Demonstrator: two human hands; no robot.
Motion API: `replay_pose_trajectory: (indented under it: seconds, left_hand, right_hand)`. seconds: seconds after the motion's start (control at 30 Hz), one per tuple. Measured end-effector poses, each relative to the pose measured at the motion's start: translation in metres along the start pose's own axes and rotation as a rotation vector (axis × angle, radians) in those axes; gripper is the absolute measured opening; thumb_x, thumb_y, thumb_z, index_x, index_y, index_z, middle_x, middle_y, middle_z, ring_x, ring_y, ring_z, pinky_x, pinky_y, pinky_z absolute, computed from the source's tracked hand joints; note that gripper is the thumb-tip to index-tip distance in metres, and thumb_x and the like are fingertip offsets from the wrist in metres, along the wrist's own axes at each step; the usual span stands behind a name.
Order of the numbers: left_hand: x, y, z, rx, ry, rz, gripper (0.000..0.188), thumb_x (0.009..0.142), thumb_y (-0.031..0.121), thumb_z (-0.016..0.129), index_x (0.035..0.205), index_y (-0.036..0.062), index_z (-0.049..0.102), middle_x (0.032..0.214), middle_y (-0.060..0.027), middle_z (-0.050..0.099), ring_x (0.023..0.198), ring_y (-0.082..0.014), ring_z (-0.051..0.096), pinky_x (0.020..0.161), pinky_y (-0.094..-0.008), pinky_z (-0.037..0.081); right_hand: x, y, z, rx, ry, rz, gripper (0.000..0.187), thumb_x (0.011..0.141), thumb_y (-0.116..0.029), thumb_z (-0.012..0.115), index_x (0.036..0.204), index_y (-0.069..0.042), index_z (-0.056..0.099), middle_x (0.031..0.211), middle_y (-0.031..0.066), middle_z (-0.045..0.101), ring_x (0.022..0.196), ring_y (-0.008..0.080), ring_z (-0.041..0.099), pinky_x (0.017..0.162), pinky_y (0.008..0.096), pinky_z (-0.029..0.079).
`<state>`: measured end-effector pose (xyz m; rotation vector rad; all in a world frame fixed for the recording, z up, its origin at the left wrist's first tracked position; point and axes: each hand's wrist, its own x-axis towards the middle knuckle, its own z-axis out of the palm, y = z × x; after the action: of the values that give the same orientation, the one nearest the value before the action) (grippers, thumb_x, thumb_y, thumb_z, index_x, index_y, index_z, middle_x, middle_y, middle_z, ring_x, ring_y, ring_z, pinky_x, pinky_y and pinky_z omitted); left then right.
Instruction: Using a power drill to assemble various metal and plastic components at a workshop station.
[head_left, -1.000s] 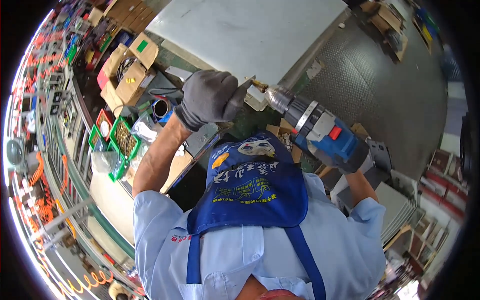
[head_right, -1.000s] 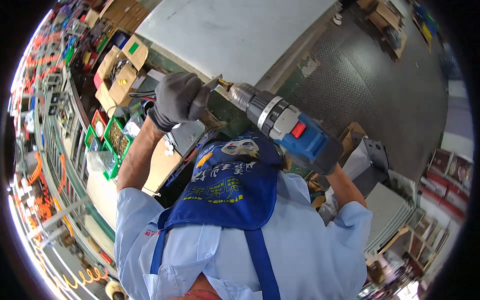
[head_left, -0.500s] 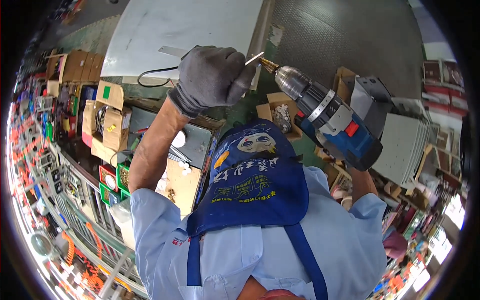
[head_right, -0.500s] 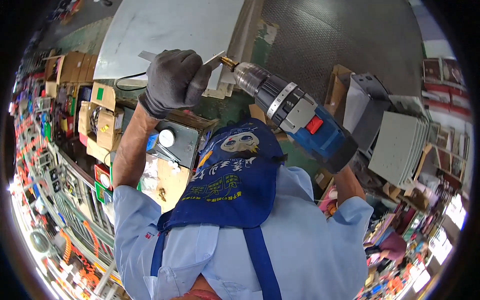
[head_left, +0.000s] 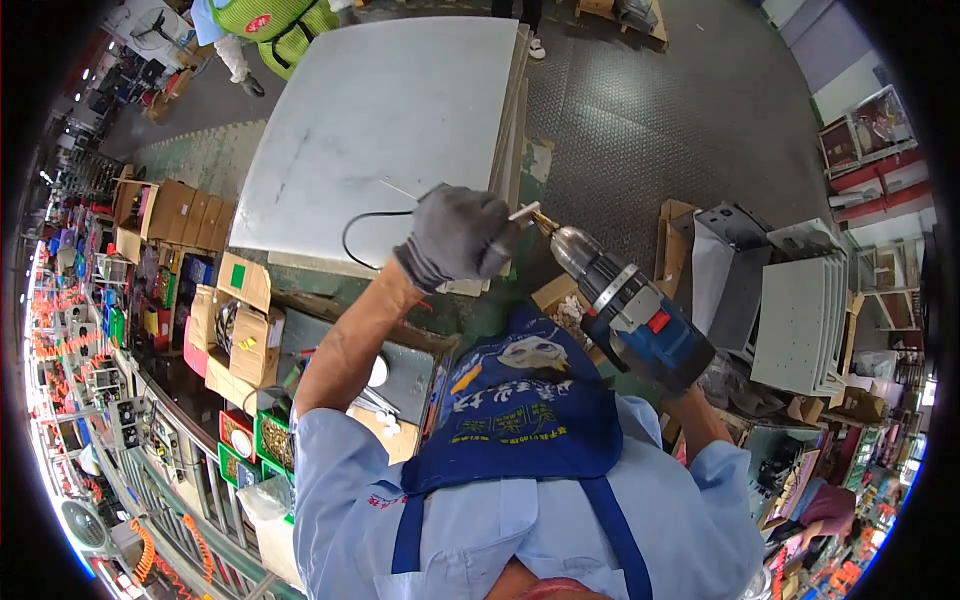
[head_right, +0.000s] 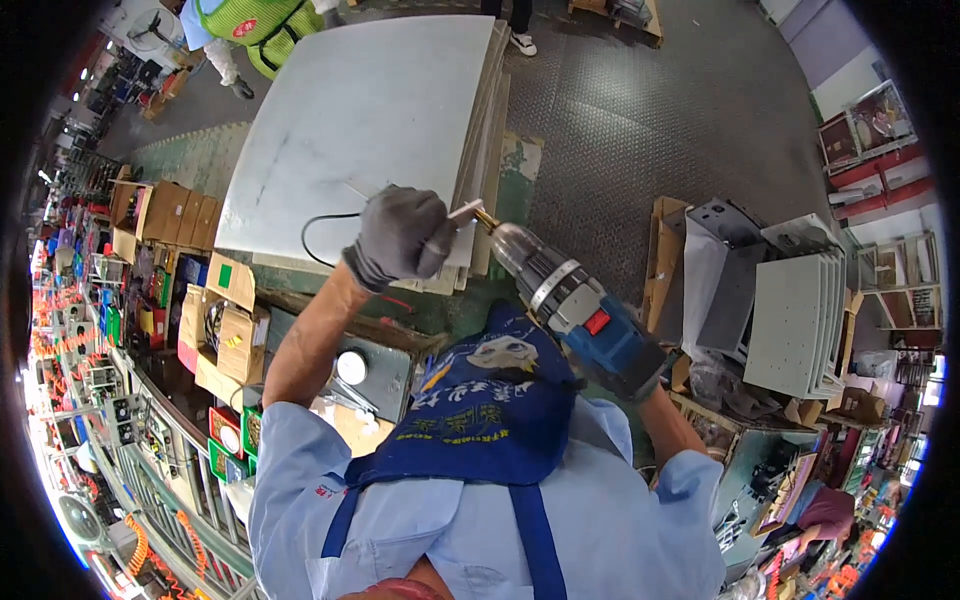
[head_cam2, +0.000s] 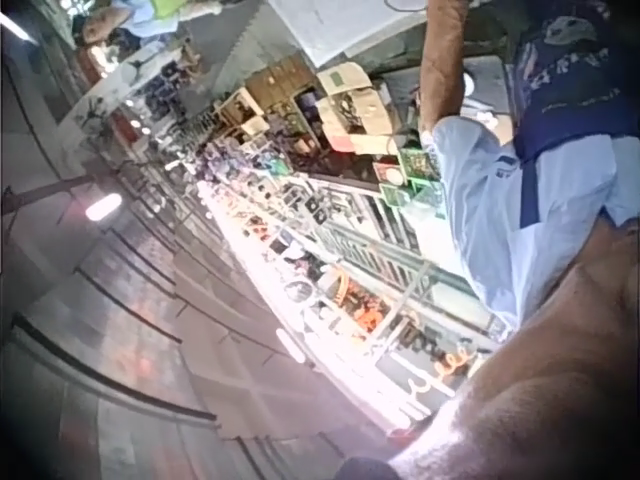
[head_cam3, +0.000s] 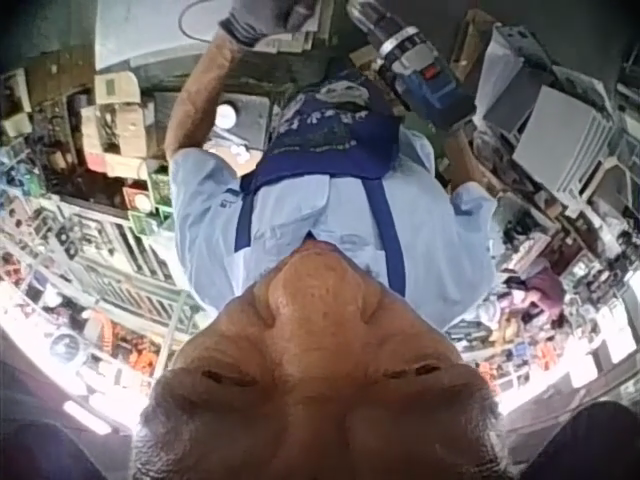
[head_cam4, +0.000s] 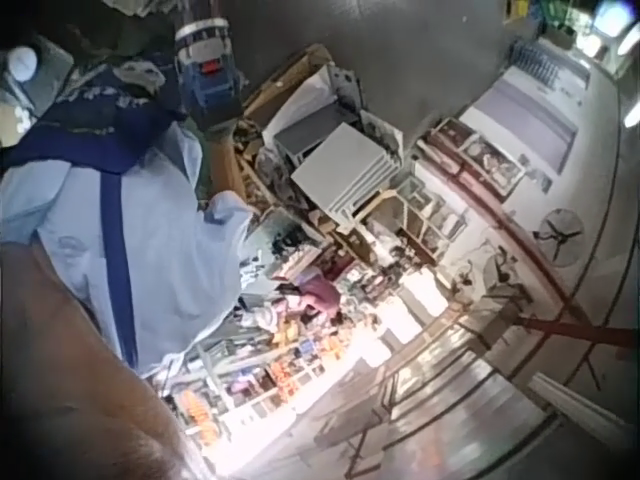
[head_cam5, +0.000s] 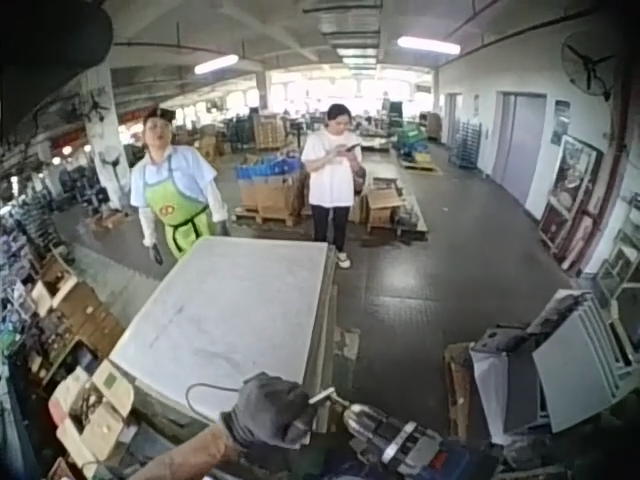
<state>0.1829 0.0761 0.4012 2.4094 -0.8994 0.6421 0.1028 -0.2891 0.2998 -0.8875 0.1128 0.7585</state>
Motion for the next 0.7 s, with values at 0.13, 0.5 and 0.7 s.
replay_pose_trajectory:
  seconds: [0.13, 0.5, 0.7]
  left_hand:
    - [0.026, -0.013, 0.029, -0.102, -0.010, -0.020, 0.021, 0.077, 0.021, 0.060, 0.063, 0.0093, 0.049, 0.056, -0.0100, 0.046, 0.048, -0.0323, 0.049, 0.046, -0.0423, 0.039]
    - [0.141, -0.071, 0.062, 0.014, -0.066, -0.354, 0.023, 0.080, 0.017, 0.061, 0.066, 0.0071, 0.047, 0.058, -0.0120, 0.049, 0.049, -0.0343, 0.052, 0.046, -0.0440, 0.041]
    - [0.231, -0.131, 0.128, -0.113, -0.038, -0.362, 0.021, 0.079, 0.012, 0.062, 0.070, 0.0043, 0.045, 0.062, -0.0155, 0.045, 0.054, -0.0367, 0.048, 0.051, -0.0453, 0.038]
  right_hand:
    - [0.002, -0.020, 0.000, -0.905, 0.126, -0.364, 0.041, 0.086, -0.020, 0.067, 0.125, -0.011, 0.055, 0.114, 0.0082, 0.063, 0.106, 0.0233, 0.061, 0.087, 0.0385, 0.054]
    - [0.154, -0.205, -0.063, -0.877, -0.096, -0.229, 0.048, 0.078, -0.014, 0.075, 0.123, -0.015, 0.057, 0.106, 0.0015, 0.064, 0.095, 0.0135, 0.063, 0.084, 0.0301, 0.052]
    - [0.232, -0.326, -0.176, -1.280, -0.276, -0.489, 0.063, 0.086, -0.031, 0.071, 0.139, -0.010, 0.044, 0.125, 0.0097, 0.058, 0.110, 0.0197, 0.061, 0.092, 0.0315, 0.054]
